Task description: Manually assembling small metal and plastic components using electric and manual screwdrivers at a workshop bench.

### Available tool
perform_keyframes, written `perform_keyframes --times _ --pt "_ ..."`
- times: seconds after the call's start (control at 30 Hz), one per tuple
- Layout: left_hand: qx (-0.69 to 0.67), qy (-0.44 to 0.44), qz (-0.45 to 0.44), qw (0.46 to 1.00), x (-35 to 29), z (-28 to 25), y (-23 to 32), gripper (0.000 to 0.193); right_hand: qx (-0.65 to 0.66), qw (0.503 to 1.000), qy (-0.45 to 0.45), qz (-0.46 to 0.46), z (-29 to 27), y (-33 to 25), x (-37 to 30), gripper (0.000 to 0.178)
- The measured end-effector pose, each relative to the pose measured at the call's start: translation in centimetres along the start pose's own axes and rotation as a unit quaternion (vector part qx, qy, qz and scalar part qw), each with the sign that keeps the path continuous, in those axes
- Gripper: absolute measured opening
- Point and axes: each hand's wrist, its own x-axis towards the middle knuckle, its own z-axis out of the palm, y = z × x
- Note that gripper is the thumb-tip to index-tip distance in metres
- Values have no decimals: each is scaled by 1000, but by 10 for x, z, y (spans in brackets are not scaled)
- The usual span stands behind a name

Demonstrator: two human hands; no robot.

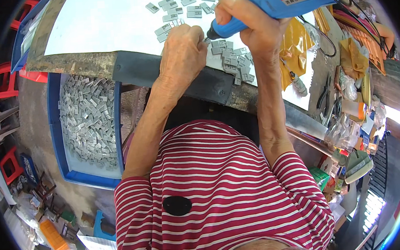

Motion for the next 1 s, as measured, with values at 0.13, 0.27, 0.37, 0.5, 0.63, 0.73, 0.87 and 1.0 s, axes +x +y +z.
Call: perform_keyframes --times 0.13,0.27,0.37,0.5,0.63,0.73,0.87,1.0 --pt "2 0 2 1000 1 0 1 8 61 992 -67 -85 -3 27 11 22" --pt "-8 -13 2 1000 1 1 0 9 120 952 -169 -227 -7 41 22 23" --pt "-9 -10 20 1000 0 0 -1 8 152 951 -180 -200 -9 42 22 24" --pt "16 30 96 995 0 0 -3 10 85 988 -130 2 -10 0 8 26" --pt "24 18 108 994 1 2 -3 11 91 989 -112 40 -13 -6 3 25" --pt "42 -3 92 995 1 -1 -1 10 141 978 -151 7 -11 -15 8 24" --pt "81 4 101 992 -1 -3 -1 11 116 991 -64 26 -16 -24 4 24" --pt "76 2 111 991 1 0 3 14 144 976 -137 -91 -51 -2 7 19"
